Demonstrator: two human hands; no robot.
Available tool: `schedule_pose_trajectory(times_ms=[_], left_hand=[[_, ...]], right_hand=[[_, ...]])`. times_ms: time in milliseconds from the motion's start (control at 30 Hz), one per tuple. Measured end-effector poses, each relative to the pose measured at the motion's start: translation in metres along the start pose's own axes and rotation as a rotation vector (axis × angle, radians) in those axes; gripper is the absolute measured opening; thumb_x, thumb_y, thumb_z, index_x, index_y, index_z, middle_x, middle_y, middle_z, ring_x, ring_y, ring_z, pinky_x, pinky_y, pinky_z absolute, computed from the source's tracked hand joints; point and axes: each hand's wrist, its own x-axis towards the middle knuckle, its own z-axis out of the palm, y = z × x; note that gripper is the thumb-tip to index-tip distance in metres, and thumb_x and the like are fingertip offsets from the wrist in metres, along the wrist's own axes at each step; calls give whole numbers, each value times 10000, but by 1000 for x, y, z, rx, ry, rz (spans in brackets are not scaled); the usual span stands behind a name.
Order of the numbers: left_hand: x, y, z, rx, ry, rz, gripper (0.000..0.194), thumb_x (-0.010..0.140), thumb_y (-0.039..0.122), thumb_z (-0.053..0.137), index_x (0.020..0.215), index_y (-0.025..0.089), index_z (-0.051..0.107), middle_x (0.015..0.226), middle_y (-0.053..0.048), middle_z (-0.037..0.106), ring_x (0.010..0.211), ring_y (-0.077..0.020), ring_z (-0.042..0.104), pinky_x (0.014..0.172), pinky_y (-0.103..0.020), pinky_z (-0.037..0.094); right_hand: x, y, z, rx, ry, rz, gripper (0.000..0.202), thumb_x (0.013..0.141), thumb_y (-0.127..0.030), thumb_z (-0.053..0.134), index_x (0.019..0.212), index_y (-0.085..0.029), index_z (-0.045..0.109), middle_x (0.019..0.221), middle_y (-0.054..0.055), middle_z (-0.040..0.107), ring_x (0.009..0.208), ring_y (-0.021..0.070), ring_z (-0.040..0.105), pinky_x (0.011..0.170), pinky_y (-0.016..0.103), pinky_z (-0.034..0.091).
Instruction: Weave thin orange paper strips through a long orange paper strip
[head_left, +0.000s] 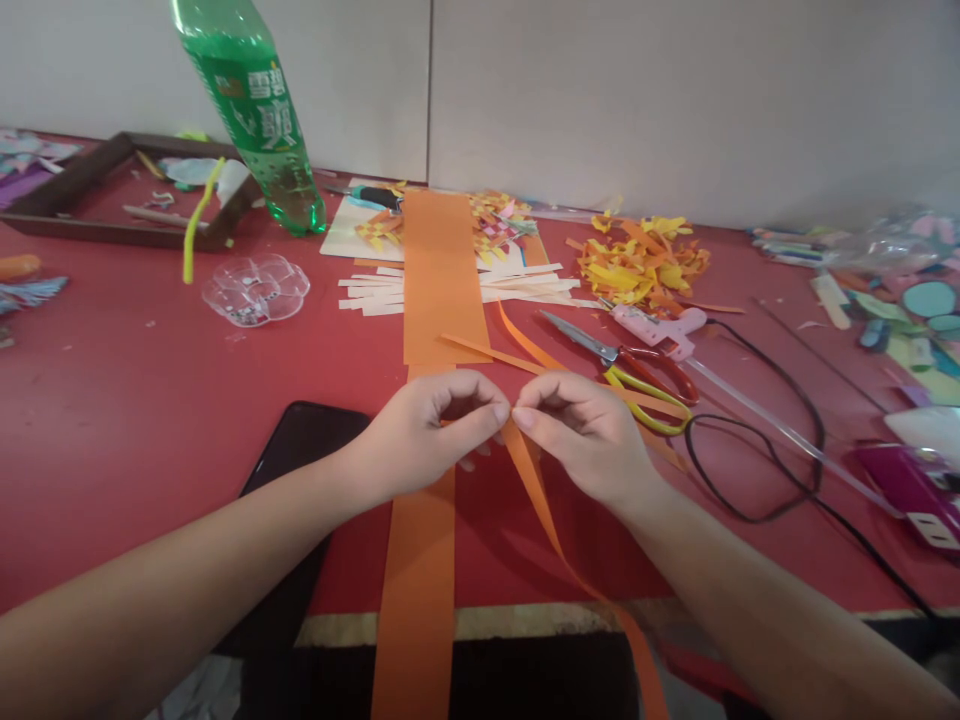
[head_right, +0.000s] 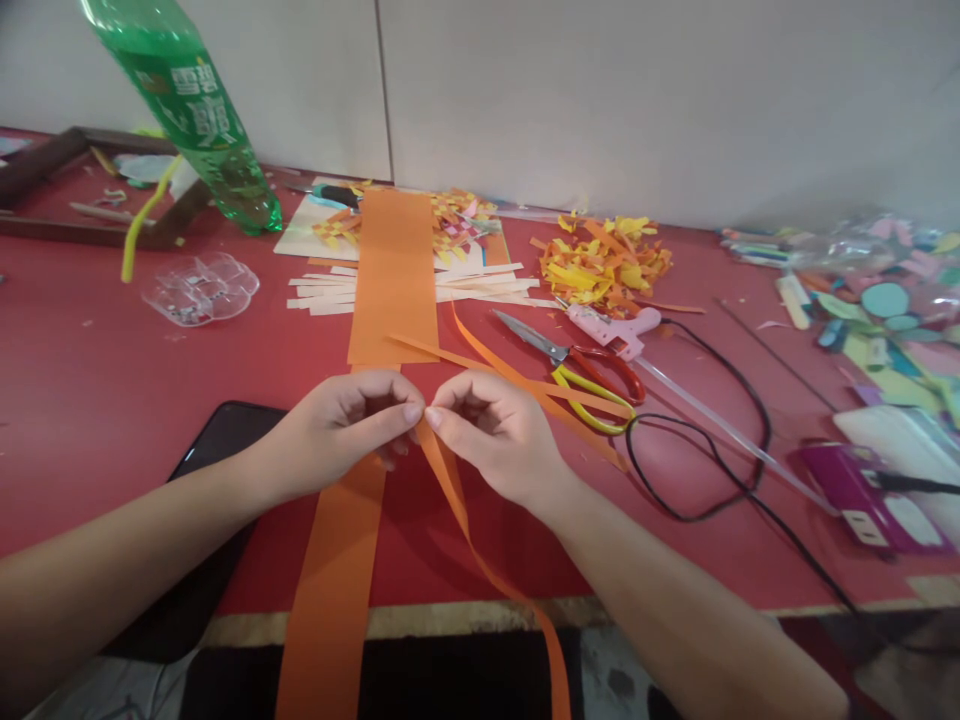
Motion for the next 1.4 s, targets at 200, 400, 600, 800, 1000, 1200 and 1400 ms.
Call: schedule_pose_trajectory(times_ms=[200, 400, 600, 800, 1000, 1200, 1400], left_hand=[[1, 0, -1, 13, 3, -30, 204, 913, 347, 572, 826, 169, 619, 715, 7, 633, 633, -98, 601, 599, -201, 536], [0, 0, 0, 7, 16, -21, 198, 904, 341, 584, 822, 166, 626, 706, 4, 643, 626, -104, 610, 602, -211, 535], [0, 1, 0, -2, 24, -33, 204, 916, 343, 572, 828, 164, 618, 702, 10, 635, 631, -100, 614, 605, -207, 538], [0, 1, 0, -11, 32, -34, 207, 918, 346, 569, 830, 164, 613, 696, 9, 631, 628, -106, 622, 599, -216, 541], [0, 0, 0, -21, 40, -29, 204, 919, 340, 573, 826, 164, 618, 701, 9, 640, 628, -103, 629, 596, -209, 543], [1, 0, 1, -59, 41, -42, 201, 930, 318, 565, 813, 161, 611, 710, 15, 646, 620, -88, 624, 592, -194, 545], [1, 0, 0, -120, -12, -31, 247, 926, 377, 590, 832, 150, 616, 729, 11, 639, 648, -88, 622, 589, -186, 548]], right_hand=[[1, -4, -1, 40, -44, 95, 171, 844, -304, 670, 722, -199, 615, 592, -34, 542, 503, 94, 470, 463, 234, 390], [1, -5, 0, 30, -30, 46, 179, 841, -289, 669, 705, -193, 603, 571, -39, 519, 489, 87, 437, 452, 233, 360], [1, -3, 2, 54, -20, 28, 181, 857, -273, 660, 709, -195, 591, 577, -40, 520, 486, 86, 445, 448, 234, 335], [1, -2, 2, 41, -2, 13, 205, 852, -313, 671, 705, -199, 585, 571, -43, 509, 484, 89, 433, 445, 237, 336], [1, -3, 2, 36, -2, 6, 201, 856, -312, 672, 712, -202, 586, 579, -40, 519, 485, 90, 451, 445, 238, 342], [1, -5, 2, 35, 16, 4, 165, 854, -260, 662, 715, -195, 601, 587, -38, 530, 490, 82, 438, 442, 227, 337], [2, -3, 3, 79, 66, 65, 187, 846, -317, 689, 726, -198, 608, 556, -48, 527, 459, 79, 443, 426, 222, 370]])
